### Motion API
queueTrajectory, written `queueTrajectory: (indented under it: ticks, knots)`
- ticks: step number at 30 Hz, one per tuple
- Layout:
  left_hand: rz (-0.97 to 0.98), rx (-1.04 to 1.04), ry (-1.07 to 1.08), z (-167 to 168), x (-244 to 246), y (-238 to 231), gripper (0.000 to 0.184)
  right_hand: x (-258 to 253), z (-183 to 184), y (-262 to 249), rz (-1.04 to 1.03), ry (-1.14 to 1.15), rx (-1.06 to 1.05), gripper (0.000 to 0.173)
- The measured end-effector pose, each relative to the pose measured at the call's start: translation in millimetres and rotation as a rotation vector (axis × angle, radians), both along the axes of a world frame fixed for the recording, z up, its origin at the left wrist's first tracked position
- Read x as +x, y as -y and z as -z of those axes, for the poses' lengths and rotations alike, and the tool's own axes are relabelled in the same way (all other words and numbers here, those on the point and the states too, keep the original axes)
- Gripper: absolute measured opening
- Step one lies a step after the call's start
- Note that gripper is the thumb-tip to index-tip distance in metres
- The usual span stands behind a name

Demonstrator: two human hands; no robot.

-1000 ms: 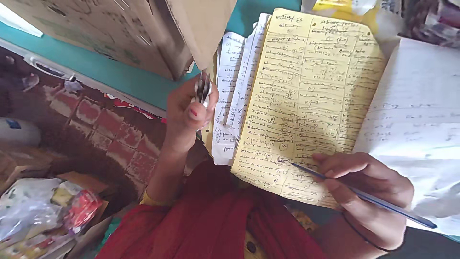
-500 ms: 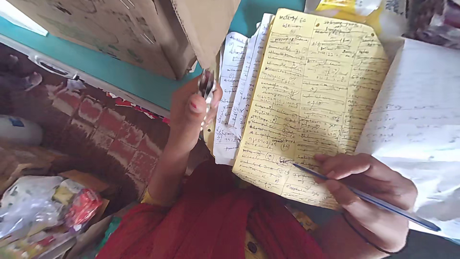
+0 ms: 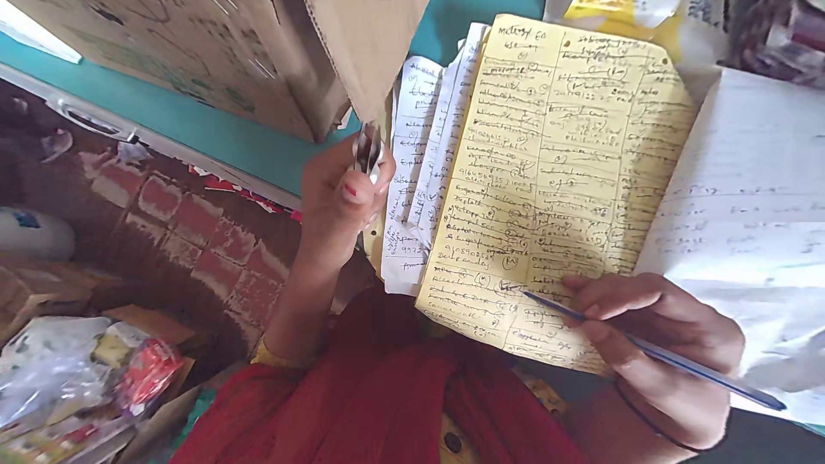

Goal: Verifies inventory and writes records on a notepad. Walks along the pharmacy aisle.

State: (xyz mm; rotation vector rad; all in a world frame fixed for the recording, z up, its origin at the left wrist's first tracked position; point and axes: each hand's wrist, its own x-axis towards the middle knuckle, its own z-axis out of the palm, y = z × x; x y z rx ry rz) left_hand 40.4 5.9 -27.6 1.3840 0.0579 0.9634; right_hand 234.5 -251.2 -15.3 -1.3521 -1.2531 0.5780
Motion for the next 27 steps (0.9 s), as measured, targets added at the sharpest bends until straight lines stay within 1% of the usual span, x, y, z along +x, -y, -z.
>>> queueTrajectory:
  ticks: [5, 8, 12, 13, 16, 21, 24, 27]
  knots:
    - [-0.015, 0.004, -0.032, -2.8, 1.7, -0.2, 0.047, -0.2, -0.3, -0.4, -0.002, -0.002, -0.001, 0.011]
    - [0.008, 0.021, -0.006, -1.8, 0.7, -0.3, 0.052, -0.4, -0.7, -0.4, -0.007, -0.009, -0.003, 0.011]
    - [0.012, 0.042, 0.003, 2.3, 0.2, -1.4, 0.043, -0.6, -0.9, -0.5, -0.005, -0.011, -0.005, 0.011]
    - [0.007, 0.016, -0.005, 1.8, 0.1, -0.4, 0.043, -0.7, -1.0, -0.5, -0.005, -0.010, -0.005, 0.011]
    - [0.008, -0.067, -0.007, -2.3, -0.2, 1.0, 0.052, -0.4, -0.5, -0.4, -0.005, -0.007, -0.002, 0.011]
    - [0.059, -0.167, 0.028, -5.1, -1.8, 1.3, 0.063, -0.2, -0.2, 0.1, 0.004, 0.010, -0.005, 0.010]
    - [0.065, -0.199, 0.040, -5.3, -1.2, 2.0, 0.060, -0.9, -0.7, 0.2, 0.001, -0.004, -0.005, 0.009]
    - [0.020, -0.115, 0.003, -3.5, -1.6, 1.5, 0.052, -1.3, -0.6, 0.0, 0.008, -0.001, -0.008, 0.009]
